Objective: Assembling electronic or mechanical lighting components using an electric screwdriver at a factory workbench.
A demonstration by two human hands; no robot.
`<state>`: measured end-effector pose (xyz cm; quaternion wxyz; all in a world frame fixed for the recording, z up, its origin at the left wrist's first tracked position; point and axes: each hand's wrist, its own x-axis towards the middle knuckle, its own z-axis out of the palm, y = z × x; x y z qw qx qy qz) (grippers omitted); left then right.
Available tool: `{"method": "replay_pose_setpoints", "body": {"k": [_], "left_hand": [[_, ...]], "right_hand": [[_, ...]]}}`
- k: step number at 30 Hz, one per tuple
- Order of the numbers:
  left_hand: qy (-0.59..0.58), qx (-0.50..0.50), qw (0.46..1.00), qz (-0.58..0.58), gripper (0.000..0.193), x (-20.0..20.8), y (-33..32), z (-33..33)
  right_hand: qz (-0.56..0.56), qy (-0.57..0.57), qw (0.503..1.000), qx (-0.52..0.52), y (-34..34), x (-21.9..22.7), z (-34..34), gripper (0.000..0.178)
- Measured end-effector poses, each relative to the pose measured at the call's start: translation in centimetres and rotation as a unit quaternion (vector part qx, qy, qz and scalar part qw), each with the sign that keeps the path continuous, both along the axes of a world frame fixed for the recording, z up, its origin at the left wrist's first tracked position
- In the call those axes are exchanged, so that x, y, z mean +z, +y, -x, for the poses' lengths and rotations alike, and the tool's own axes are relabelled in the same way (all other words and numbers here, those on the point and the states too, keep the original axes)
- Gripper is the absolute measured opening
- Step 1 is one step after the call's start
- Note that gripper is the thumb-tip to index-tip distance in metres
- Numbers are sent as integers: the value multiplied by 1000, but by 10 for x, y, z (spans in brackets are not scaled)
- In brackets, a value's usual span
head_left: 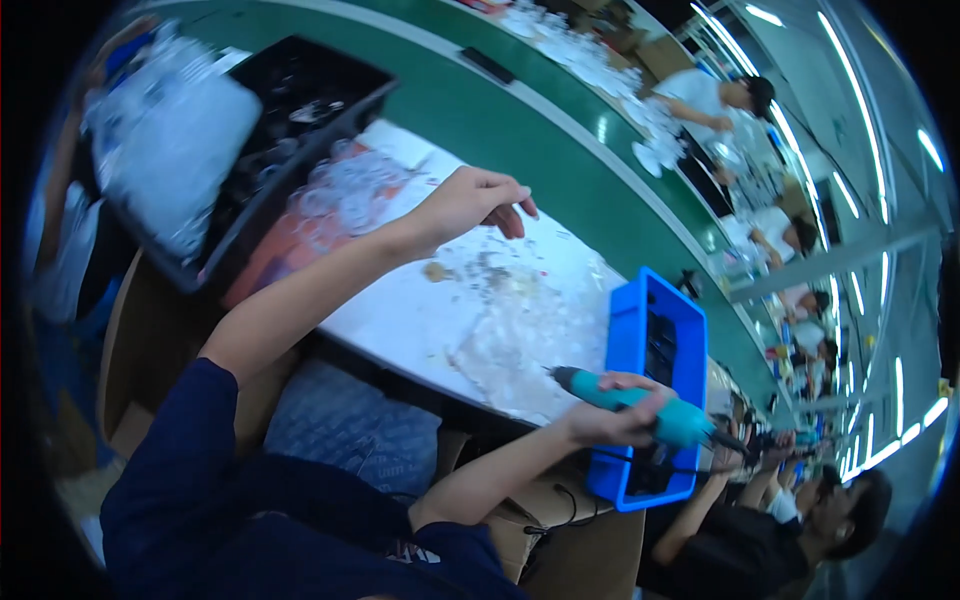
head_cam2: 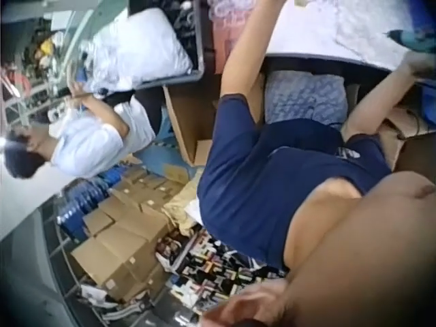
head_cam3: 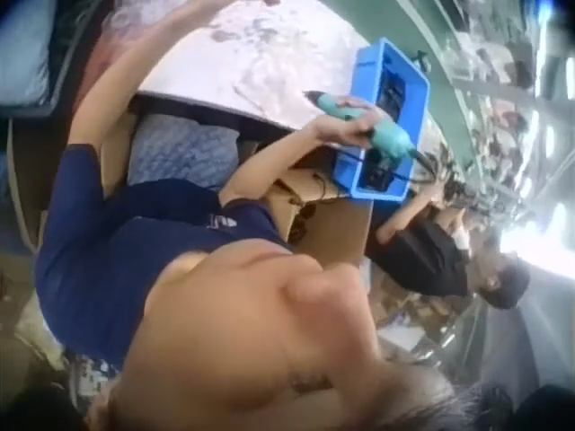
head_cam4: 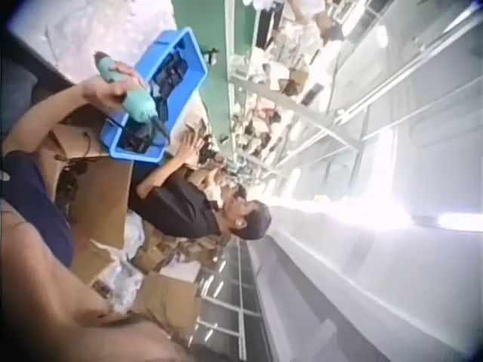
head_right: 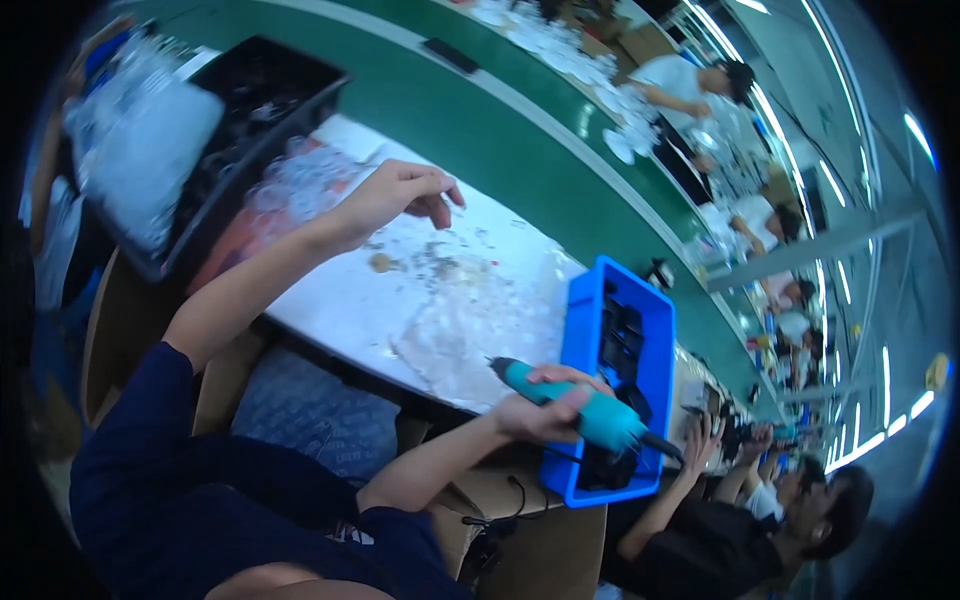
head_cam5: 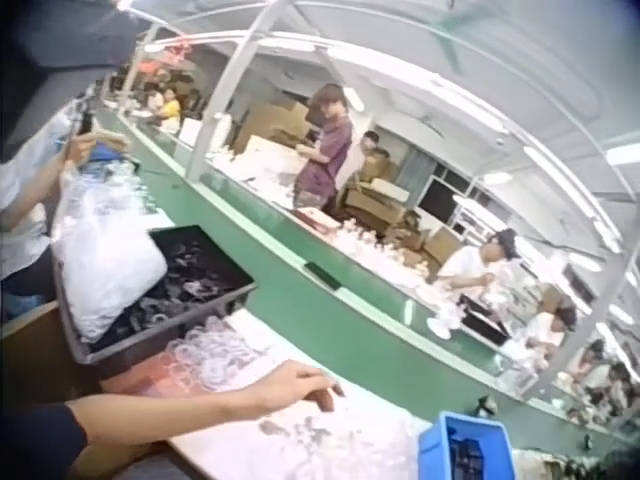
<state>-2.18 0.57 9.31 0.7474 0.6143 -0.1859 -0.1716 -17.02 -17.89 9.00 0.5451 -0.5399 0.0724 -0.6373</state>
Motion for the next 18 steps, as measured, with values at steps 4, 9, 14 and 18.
{"method": "replay_pose_setpoints", "body": {"k": [4,9,14,18], "left_hand": [[-111,-102,988,-24,25,12,-116,-54],[-369,-89,890,-252,30,-17,-299,-124],[-364,-123,824,-416,76,-36,-462,-135],[-357,-12,811,-463,87,-32,-529,-121]], "right_hand": [[7,78,997,7,-19,-32,-5,29],[-77,20,995,61,-36,-42,0,34],[-9,-4,992,125,-32,-53,10,40],[-46,7,985,165,-19,-50,9,52]]}}
